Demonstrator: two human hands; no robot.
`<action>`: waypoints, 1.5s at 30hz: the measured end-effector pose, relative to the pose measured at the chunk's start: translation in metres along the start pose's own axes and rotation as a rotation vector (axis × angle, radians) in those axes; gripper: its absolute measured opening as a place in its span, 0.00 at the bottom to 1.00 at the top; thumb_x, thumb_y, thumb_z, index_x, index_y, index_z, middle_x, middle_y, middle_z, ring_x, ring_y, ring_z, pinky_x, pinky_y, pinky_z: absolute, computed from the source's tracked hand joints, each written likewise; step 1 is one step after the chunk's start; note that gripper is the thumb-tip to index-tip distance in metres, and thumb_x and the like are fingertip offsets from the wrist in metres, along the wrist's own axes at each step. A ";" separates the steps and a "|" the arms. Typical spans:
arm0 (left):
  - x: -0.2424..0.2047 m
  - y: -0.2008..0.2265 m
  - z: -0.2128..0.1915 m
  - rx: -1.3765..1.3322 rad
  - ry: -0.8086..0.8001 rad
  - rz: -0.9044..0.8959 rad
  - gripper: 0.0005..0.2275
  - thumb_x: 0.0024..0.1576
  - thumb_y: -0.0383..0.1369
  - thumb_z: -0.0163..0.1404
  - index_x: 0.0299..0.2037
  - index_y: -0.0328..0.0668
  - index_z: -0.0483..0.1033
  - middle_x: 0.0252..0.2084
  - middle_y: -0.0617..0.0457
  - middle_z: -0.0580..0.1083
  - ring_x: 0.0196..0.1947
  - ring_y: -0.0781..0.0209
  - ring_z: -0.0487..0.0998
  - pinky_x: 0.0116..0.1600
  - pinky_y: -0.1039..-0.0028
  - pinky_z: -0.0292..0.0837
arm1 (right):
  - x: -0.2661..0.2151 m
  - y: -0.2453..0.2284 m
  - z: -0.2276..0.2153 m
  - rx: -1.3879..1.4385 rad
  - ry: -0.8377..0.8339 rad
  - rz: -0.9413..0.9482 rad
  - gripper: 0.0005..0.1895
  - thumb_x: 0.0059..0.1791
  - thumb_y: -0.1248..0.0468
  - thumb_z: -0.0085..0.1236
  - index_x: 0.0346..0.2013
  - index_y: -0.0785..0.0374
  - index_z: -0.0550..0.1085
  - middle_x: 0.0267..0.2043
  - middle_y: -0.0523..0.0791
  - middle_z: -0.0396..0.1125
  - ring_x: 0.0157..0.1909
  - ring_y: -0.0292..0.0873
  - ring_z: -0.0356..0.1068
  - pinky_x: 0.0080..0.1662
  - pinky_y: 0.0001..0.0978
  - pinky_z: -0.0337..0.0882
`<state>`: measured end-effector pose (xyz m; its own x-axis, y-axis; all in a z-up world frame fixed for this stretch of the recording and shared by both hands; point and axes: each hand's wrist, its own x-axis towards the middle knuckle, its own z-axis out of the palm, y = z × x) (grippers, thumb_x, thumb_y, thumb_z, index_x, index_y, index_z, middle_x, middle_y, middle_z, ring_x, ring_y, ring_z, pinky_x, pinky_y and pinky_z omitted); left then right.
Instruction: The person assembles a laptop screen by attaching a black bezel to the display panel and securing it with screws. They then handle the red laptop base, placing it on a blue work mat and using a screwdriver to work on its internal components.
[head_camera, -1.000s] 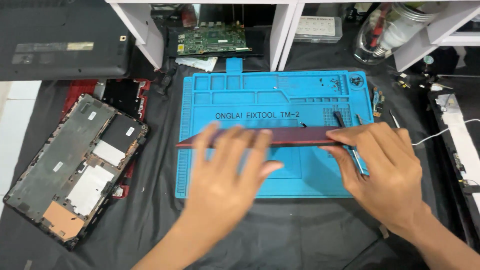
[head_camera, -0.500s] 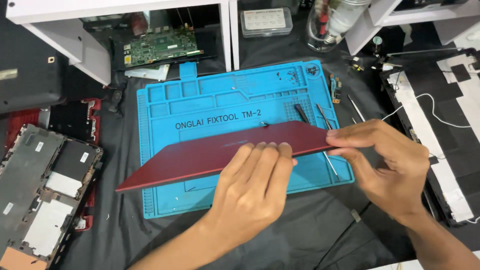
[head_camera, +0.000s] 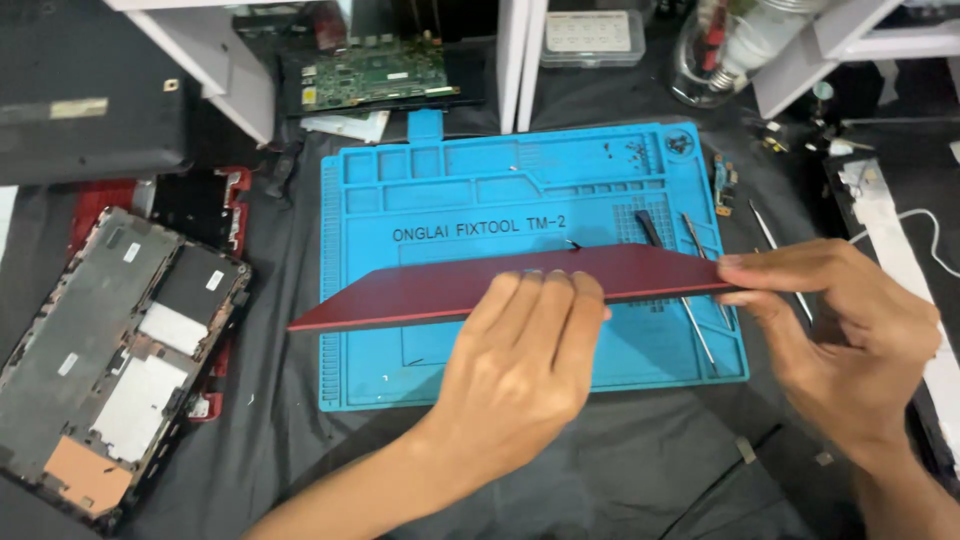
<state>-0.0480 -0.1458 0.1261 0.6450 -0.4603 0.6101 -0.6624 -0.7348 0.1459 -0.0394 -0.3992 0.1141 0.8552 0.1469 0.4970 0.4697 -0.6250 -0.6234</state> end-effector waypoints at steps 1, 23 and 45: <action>0.001 -0.001 0.001 -0.014 0.000 0.015 0.09 0.64 0.25 0.55 0.48 0.24 0.73 0.40 0.44 0.72 0.39 0.53 0.75 0.47 0.65 0.70 | -0.001 0.002 0.000 0.004 0.008 0.004 0.09 0.49 0.76 0.65 0.43 0.71 0.77 0.45 0.52 0.75 0.43 0.42 0.76 0.44 0.24 0.73; -0.035 -0.063 -0.071 0.041 -0.168 -0.166 0.12 0.52 0.24 0.54 0.47 0.31 0.75 0.38 0.46 0.74 0.40 0.47 0.76 0.47 0.61 0.71 | -0.030 0.107 -0.002 -0.022 -0.135 0.145 0.08 0.64 0.68 0.54 0.46 0.69 0.78 0.50 0.50 0.75 0.50 0.39 0.75 0.57 0.26 0.73; -0.071 -0.112 -0.060 -0.598 0.006 -0.611 0.15 0.56 0.14 0.47 0.50 0.29 0.80 0.49 0.45 0.82 0.48 0.59 0.86 0.52 0.73 0.82 | -0.080 0.267 -0.015 0.126 -0.253 0.338 0.14 0.69 0.62 0.38 0.54 0.69 0.70 0.54 0.53 0.69 0.54 0.42 0.71 0.58 0.33 0.73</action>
<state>-0.0421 -0.0006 0.1128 0.9537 -0.0650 0.2937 -0.2893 -0.4657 0.8363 0.0139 -0.5892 -0.0829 0.9848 0.1430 0.0985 0.1636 -0.5740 -0.8023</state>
